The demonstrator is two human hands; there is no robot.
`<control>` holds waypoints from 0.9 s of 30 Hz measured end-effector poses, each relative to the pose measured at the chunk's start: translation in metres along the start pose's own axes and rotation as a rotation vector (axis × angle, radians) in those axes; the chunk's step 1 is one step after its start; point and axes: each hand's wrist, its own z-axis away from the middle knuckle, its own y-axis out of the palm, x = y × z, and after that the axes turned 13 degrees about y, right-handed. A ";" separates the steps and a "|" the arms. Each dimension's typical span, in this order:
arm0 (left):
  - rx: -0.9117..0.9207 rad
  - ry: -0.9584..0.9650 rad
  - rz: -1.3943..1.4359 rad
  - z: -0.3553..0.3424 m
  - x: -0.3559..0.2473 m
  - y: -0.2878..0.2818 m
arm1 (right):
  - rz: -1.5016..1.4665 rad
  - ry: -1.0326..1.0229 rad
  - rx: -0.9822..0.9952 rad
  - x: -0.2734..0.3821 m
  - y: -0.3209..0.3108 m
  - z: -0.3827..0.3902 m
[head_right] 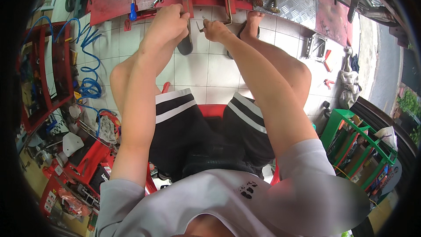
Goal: The person sits on a red chair in a workshop and works on a small mechanical component held in their hands. They use a wrench to tighten or loosen parts of the component, occasionally placing it on a red workbench to adjust it further.
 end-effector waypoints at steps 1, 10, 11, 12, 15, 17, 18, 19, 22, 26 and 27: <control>0.008 -0.005 0.013 -0.001 -0.001 -0.001 | 0.018 0.014 -0.008 -0.001 0.002 -0.004; 0.005 0.054 0.098 -0.002 -0.007 0.008 | -0.299 0.072 0.253 0.008 -0.098 0.014; -0.014 0.078 0.121 -0.003 -0.011 0.008 | -0.550 0.146 0.303 0.004 -0.108 0.023; -0.032 0.110 0.146 -0.004 -0.017 0.008 | -0.805 0.225 0.344 -0.004 -0.118 0.032; -0.089 0.167 0.199 -0.003 -0.035 0.003 | -1.301 0.161 0.602 -0.018 -0.140 0.054; -0.090 0.194 0.247 -0.005 -0.042 0.004 | -1.384 0.291 0.532 -0.008 -0.141 0.063; -0.090 0.210 0.271 -0.005 -0.044 0.004 | -1.425 0.357 0.492 0.000 -0.144 0.071; -0.117 0.248 0.312 -0.007 -0.037 0.012 | -1.466 0.329 0.527 0.008 -0.145 0.075; -0.179 0.348 0.431 -0.021 -0.020 0.037 | -1.577 0.226 0.633 0.010 -0.143 0.076; -0.206 0.319 0.323 -0.015 -0.030 0.017 | -1.679 0.183 0.608 -0.042 -0.121 0.033; -0.212 0.279 0.230 -0.009 -0.032 0.005 | -1.700 0.209 0.562 -0.051 -0.115 0.021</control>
